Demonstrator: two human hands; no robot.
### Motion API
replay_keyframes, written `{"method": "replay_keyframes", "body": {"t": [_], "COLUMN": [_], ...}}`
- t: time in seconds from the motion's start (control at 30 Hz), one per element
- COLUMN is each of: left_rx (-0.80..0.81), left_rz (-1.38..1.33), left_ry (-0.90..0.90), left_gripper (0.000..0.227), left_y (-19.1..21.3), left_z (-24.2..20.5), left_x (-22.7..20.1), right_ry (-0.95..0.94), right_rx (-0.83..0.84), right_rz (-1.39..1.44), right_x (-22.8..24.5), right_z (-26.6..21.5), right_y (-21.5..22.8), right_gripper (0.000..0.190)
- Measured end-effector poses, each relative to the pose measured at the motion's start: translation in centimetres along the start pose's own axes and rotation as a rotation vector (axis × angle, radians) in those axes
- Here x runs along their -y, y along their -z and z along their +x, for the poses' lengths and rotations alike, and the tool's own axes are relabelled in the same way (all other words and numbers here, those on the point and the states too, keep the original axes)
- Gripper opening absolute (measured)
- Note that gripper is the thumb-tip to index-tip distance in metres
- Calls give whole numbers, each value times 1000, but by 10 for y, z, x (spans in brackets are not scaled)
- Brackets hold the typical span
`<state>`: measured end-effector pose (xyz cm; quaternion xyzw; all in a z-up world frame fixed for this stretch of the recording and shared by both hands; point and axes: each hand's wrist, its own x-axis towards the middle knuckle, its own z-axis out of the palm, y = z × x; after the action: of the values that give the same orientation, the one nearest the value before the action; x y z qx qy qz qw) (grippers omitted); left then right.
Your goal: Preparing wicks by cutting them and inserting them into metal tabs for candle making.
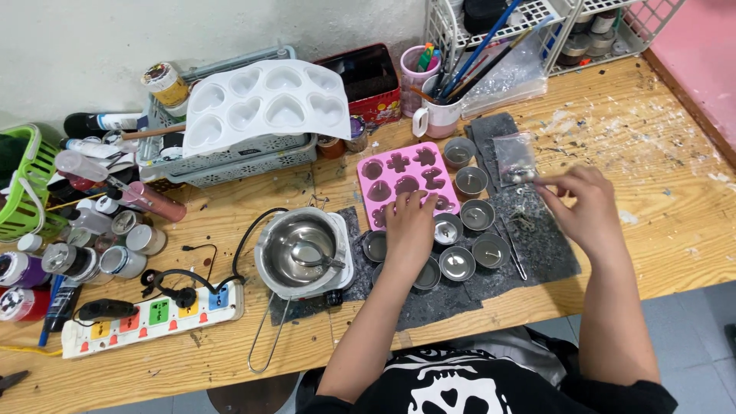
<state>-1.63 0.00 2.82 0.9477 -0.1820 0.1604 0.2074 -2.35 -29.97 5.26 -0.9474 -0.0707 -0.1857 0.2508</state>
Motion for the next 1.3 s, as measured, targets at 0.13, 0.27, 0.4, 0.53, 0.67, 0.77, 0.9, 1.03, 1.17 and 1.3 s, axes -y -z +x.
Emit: {"method": "replay_keyframes", "body": {"t": [0.13, 0.27, 0.4, 0.53, 0.67, 0.77, 0.9, 1.03, 1.17, 1.3], "left_rx": [-24, 63, 75, 85, 94, 94, 96, 76, -13, -50], "left_rz": [-99, -216, -253, -278, -341, -466, -710, -866, -918, -942], "left_ry": [-11, -114, -236, -249, -238, -183, -59, -8, 27, -58], "left_gripper": [38, 33, 32, 30, 33, 34, 37, 44, 30, 22], "left_y": [24, 27, 25, 15, 12, 19, 16, 22, 25, 32], "left_z": [-11, -27, -40, -49, -55, -56, -59, -60, -69, -80], "left_x": [-31, -57, -80, -89, -92, -97, -98, -97, -85, -70], "right_ry": [-83, -72, -168, -181, -241, -348, -362, -355, -327, -205], "right_rx": [86, 140, 45, 1, -50, -59, -83, -50, -20, 1], "right_rz": [5, 42, 126, 164, 314, 503, 859, 1007, 1189, 1229], "right_x": [-28, -27, -16, -28, -38, -35, -13, 17, 42, 70], "right_z": [-29, -43, -46, -48, -55, -63, -77, -98, -121, -125], "right_y": [-11, -31, -43, -50, -50, -49, -45, -45, -46, -37], "right_gripper": [20, 26, 26, 20, 16, 14, 10, 9, 8, 9]}}
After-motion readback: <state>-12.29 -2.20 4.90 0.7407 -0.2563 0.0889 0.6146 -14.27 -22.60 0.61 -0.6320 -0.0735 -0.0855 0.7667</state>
